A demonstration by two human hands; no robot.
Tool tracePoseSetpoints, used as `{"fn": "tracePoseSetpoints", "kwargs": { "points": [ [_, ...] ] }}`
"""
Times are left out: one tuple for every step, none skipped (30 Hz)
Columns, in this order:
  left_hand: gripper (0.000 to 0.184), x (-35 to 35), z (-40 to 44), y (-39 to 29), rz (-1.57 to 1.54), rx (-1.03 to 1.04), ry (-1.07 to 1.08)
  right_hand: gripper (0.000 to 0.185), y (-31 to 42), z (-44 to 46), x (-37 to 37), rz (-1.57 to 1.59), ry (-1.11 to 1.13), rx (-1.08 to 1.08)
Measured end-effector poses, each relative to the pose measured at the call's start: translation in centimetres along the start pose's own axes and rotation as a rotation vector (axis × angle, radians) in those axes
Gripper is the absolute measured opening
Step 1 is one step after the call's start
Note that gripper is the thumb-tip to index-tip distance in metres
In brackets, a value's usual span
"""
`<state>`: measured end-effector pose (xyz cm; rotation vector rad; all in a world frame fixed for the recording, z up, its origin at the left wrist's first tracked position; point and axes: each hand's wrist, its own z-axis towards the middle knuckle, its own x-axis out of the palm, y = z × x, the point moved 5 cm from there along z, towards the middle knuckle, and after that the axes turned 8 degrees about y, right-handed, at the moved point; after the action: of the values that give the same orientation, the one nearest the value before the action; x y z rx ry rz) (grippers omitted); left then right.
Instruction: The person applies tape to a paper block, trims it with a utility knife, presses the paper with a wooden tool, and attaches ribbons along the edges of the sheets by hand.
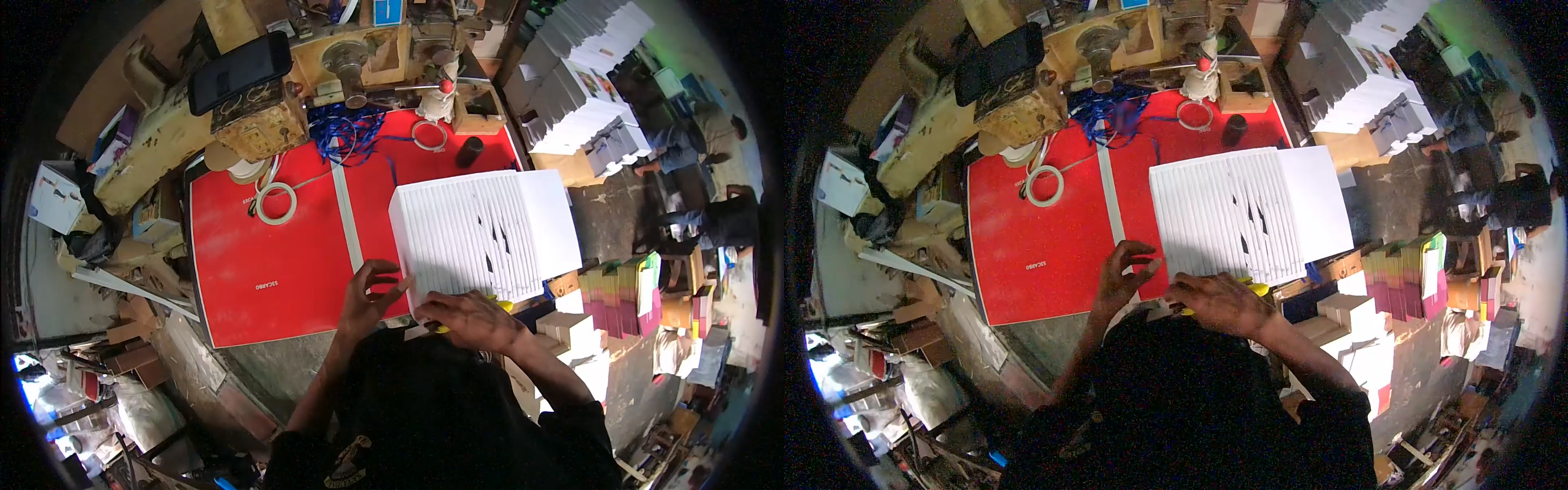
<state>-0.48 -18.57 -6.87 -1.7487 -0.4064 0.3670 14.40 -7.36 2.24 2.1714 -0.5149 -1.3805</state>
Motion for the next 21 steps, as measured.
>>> {"fn": "tracePoseSetpoints", "kwargs": {
  "points": [
    [0.044,0.1,0.2,-0.1,0.009,0.034,0.011,0.039,0.1,-0.2,-0.2,0.024,-0.046,-0.028],
    [0.044,0.2,0.3,-0.1,0.01,0.031,0.017,0.039,-0.1,-0.1,0.2,0.028,-0.049,-0.024],
    [0.045,0.4,0.3,-0.7,0.0,-0.005,0.038,0.034,-0.2,0.2,0.6,-0.03,-0.095,-0.04],
    [0.046,0.6,0.4,-1.1,-0.01,-0.039,0.056,0.031,-0.3,0.4,0.7,-0.09,-0.142,-0.057],
    [0.046,0.8,0.5,-0.8,-0.008,-0.037,0.06,0.031,-0.4,0.5,0.9,-0.091,-0.146,-0.055],
    [0.048,1.0,0.5,-0.6,0.006,-0.039,0.053,0.031,-0.4,0.6,0.9,-0.095,-0.123,-0.043],
    [0.049,1.1,0.5,-0.4,0.019,-0.039,0.045,0.03,-0.5,0.7,0.9,-0.101,-0.099,-0.033],
    [0.049,1.2,0.5,-0.1,0.019,-0.037,0.045,0.03,-0.4,0.8,0.8,-0.102,-0.1,-0.032],
    [0.051,1.2,0.4,-0.3,0.014,-0.039,0.045,0.031,-0.4,0.8,0.7,-0.092,-0.094,-0.041],
    [0.052,1.3,0.3,-0.3,0.01,-0.041,0.044,0.031,-0.3,0.8,0.7,-0.081,-0.088,-0.051],
    [0.052,1.3,0.3,-0.3,0.01,-0.04,0.044,0.031,-0.2,0.7,0.6,-0.081,-0.088,-0.051],
    [0.053,1.4,0.3,-0.3,0.029,-0.033,0.044,0.03,0.0,0.4,0.4,-0.099,-0.118,-0.071],
    [0.054,1.5,0.3,-0.3,0.048,-0.026,0.045,0.03,0.1,0.1,0.2,-0.116,-0.148,-0.089],
    [0.054,1.5,0.2,-0.3,0.046,-0.026,0.052,0.03,-0.4,-0.3,0.1,-0.116,-0.149,-0.082],
    [0.055,1.5,0.1,-0.3,0.045,-0.023,0.04,0.028,-0.7,-1.2,-0.3,0.046,-0.176,-0.171],
    [0.055,1.6,0.1,-0.3,0.042,-0.02,0.036,0.027,-1.3,-2.3,-0.7,0.207,-0.209,-0.254],
    [0.055,1.8,0.2,-0.3,0.034,-0.016,0.066,0.025,-2.3,-3.5,-0.6,0.354,-0.171,-0.283],
    [0.056,1.6,0.3,-0.2,0.012,-0.04,0.057,0.035,-4.1,-5.4,0.3,0.684,-0.028,-0.271],
    [0.056,1.5,0.4,-0.2,-0.008,-0.068,0.053,0.045,-5.9,-7.5,1.2,1.012,0.092,-0.217],
    [0.057,1.6,0.2,-0.2,-0.036,-0.109,0.051,0.038,-8.5,-10.8,2.4,0.908,0.023,-0.11],
    [0.056,1.6,0.3,-0.3,-0.044,-0.075,0.064,0.032,-11.1,-14.1,3.5,0.809,-0.034,0.002]
  ]
}}
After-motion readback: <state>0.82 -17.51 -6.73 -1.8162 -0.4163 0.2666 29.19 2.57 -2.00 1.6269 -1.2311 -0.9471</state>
